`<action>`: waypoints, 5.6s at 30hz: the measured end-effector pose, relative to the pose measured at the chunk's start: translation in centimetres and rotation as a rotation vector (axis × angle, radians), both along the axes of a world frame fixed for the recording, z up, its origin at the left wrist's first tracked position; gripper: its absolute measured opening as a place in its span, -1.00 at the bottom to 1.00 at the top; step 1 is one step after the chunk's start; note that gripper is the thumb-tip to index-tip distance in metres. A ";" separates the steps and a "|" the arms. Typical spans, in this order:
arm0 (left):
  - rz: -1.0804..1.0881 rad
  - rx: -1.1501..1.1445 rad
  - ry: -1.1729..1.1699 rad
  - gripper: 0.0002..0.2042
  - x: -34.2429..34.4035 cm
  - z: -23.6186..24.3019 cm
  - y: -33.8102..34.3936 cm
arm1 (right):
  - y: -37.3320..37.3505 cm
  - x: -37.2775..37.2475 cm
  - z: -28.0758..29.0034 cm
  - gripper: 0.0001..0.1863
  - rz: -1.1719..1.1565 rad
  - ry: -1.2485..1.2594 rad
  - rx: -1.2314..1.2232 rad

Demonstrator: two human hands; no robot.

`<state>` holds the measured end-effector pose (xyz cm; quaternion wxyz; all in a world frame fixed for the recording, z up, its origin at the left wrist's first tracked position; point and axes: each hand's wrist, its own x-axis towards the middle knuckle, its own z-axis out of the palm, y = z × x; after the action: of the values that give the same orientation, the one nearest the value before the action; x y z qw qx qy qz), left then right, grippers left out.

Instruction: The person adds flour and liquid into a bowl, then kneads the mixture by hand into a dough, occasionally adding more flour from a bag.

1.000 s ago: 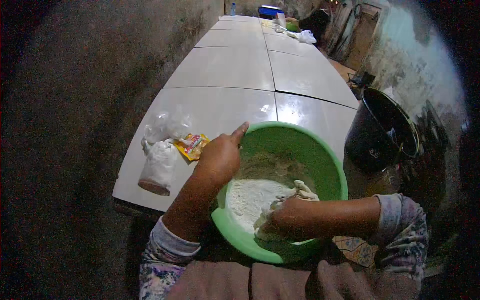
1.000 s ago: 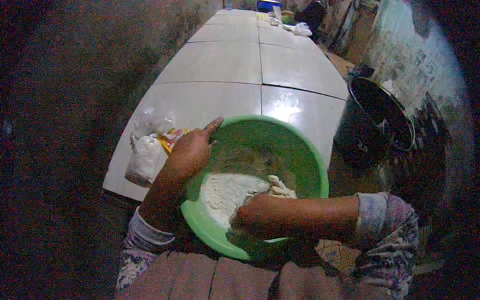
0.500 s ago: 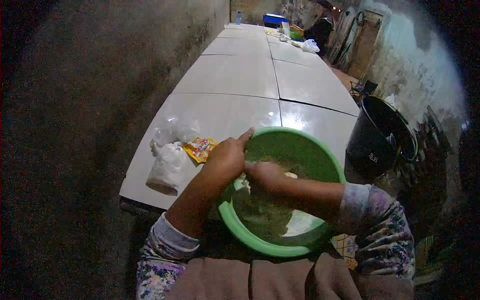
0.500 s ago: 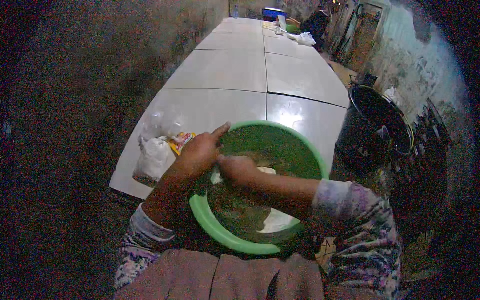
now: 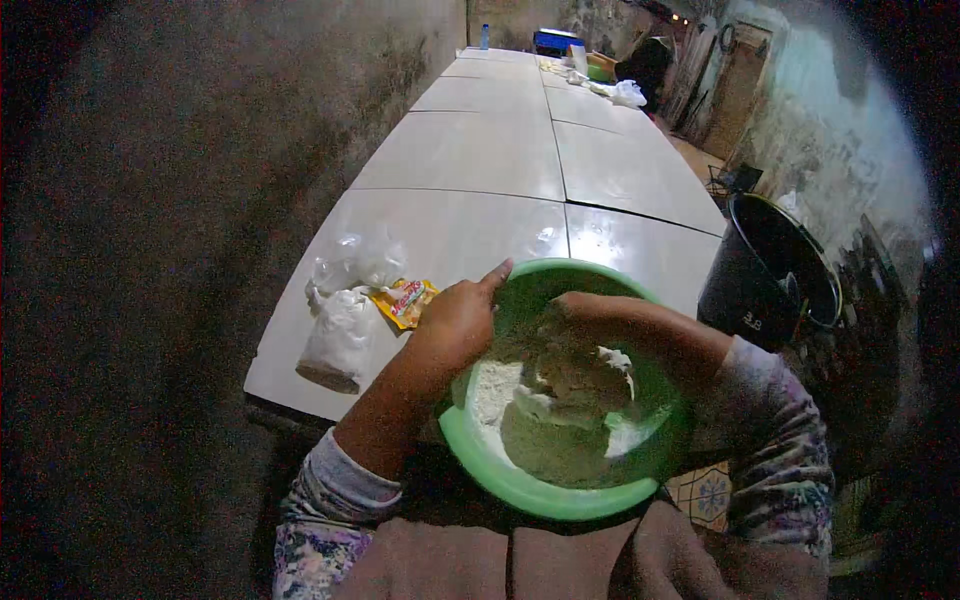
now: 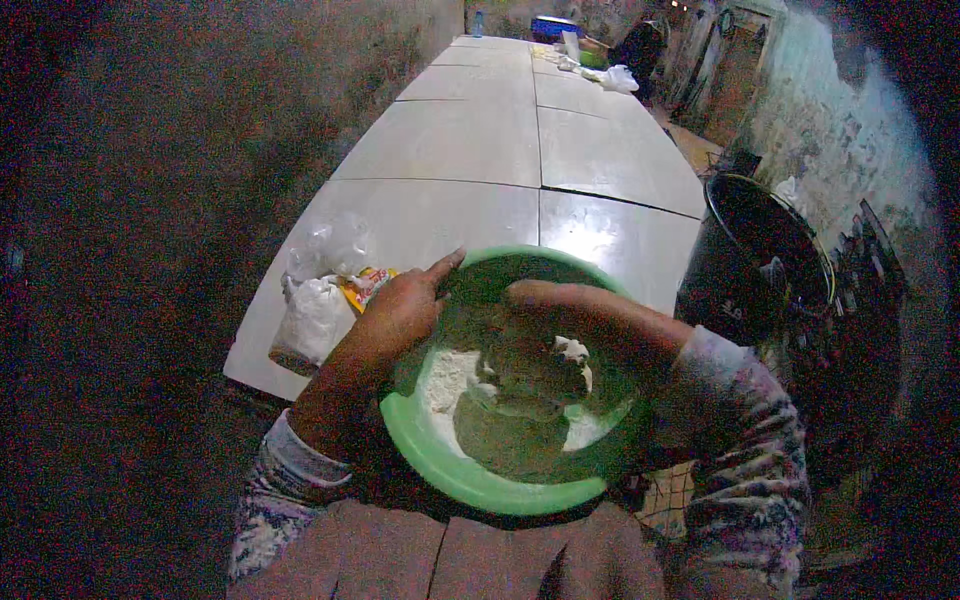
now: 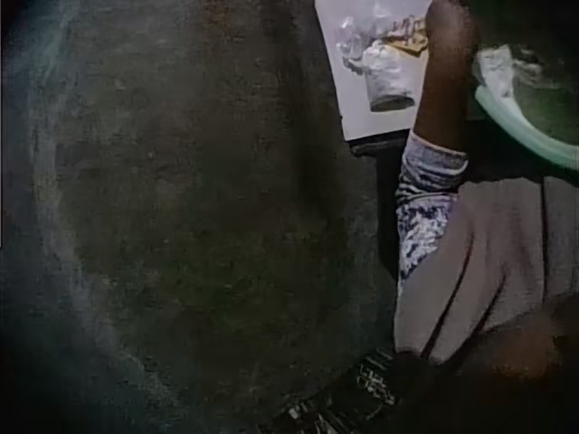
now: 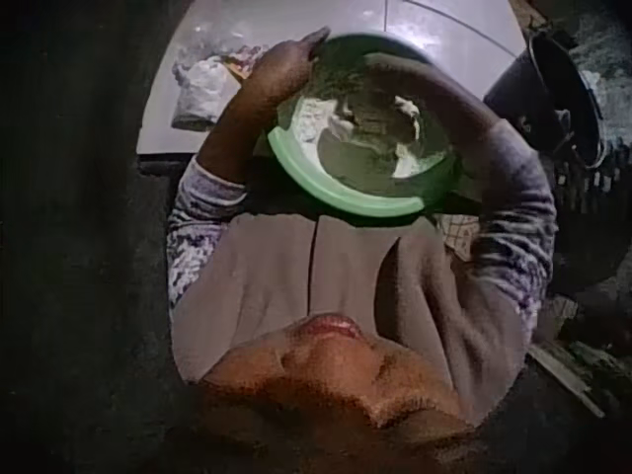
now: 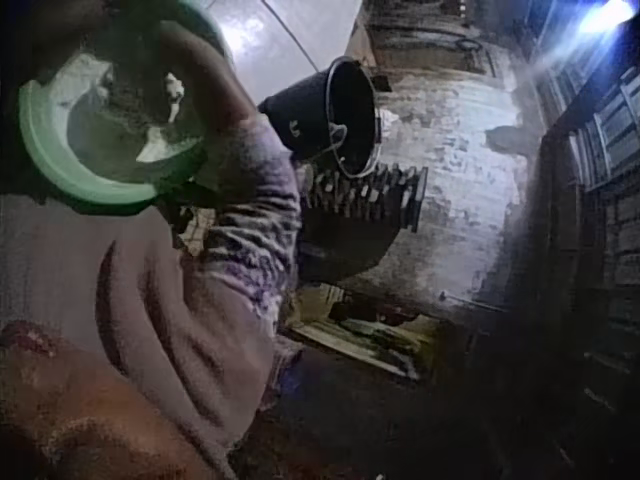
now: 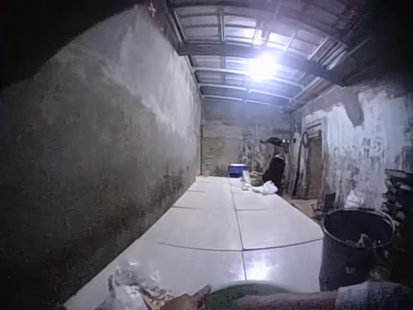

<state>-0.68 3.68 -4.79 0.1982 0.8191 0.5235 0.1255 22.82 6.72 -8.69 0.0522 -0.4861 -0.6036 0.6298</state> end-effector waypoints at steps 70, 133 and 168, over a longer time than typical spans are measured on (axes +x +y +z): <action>-0.074 0.036 -0.004 -0.34 1.4 -0.8 0.1 | -8.5 -7.4 1.2 -0.47 0.782 -0.689 0.874; -0.039 0.102 0.041 -0.41 2.6 0.9 -1.0 | -7.4 -1.3 -4.5 -0.70 -0.301 -0.055 0.183; -0.033 0.044 0.070 -0.44 2.3 0.0 -0.5 | -16.6 4.0 12.5 -0.68 0.648 -0.544 0.467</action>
<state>1.61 3.23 -4.78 0.1638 0.8356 0.5138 0.1048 26.82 -9.87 3.85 -0.1986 -0.3954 -0.8410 0.3114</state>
